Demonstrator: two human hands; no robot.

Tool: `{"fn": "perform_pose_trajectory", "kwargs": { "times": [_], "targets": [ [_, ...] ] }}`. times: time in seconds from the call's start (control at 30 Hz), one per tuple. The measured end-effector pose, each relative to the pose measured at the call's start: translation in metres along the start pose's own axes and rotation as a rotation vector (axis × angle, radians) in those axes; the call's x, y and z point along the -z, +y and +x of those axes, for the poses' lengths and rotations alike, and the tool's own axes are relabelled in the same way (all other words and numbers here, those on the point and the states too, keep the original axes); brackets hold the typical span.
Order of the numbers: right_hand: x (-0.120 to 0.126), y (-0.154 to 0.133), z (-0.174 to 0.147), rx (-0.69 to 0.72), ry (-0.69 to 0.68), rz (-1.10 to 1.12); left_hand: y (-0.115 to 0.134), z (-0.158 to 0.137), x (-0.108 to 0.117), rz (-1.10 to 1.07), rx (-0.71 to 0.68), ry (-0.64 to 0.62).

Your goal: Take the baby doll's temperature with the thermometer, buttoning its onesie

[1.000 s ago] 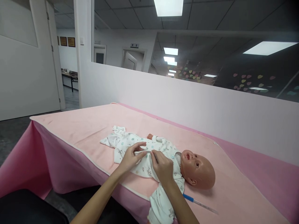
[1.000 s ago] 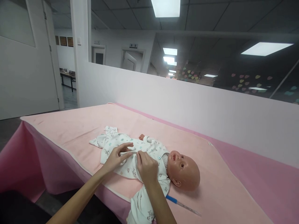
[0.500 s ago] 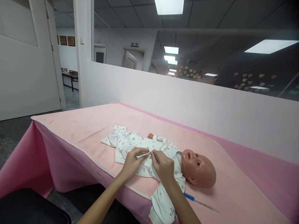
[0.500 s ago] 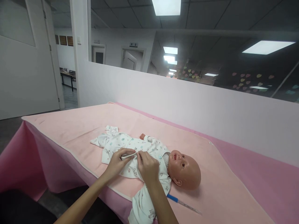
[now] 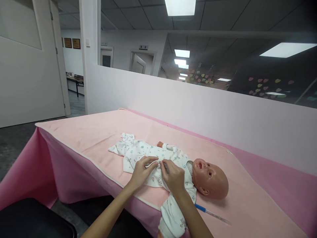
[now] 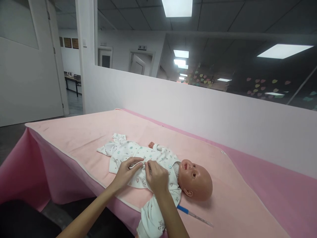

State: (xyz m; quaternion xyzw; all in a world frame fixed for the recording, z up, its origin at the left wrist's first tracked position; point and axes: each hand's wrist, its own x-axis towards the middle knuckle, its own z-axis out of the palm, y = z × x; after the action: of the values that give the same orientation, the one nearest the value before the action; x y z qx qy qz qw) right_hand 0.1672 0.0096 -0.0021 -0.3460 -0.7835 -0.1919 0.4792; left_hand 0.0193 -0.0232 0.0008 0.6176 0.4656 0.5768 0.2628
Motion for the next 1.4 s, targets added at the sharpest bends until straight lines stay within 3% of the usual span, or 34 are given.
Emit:
{"fn": "perform_pose_trajectory", "kwargs": {
  "times": [0.27,0.5,0.67,0.8,0.97,1.07,1.23,1.4],
  "targets": [
    [-0.001,-0.001,-0.001,-0.024,-0.012,0.006,-0.002,0.0,0.003,-0.008,-0.032,-0.023],
    [-0.001,0.0,-0.001,-0.019,-0.019,0.02,0.0,-0.001,0.002,-0.134,0.023,-0.012],
    [0.0,0.0,-0.001,-0.013,-0.019,0.028,0.0,-0.001,0.002,-0.096,0.029,0.015],
    [0.0,0.001,0.001,-0.036,-0.005,0.009,-0.004,-0.001,0.004,-0.103,0.024,0.064],
    [-0.001,0.002,0.001,-0.084,-0.014,-0.024,-0.008,0.002,0.007,-0.184,0.063,0.27],
    [-0.001,0.002,0.001,-0.081,-0.011,-0.041,-0.004,0.002,0.008,-0.072,-0.03,0.291],
    [-0.001,0.001,0.002,-0.072,-0.017,-0.03,0.007,-0.004,0.002,0.298,-0.214,0.188],
    [-0.001,0.001,0.002,-0.08,-0.034,-0.017,0.005,-0.002,-0.001,0.403,-0.198,0.116]
  ]
}}
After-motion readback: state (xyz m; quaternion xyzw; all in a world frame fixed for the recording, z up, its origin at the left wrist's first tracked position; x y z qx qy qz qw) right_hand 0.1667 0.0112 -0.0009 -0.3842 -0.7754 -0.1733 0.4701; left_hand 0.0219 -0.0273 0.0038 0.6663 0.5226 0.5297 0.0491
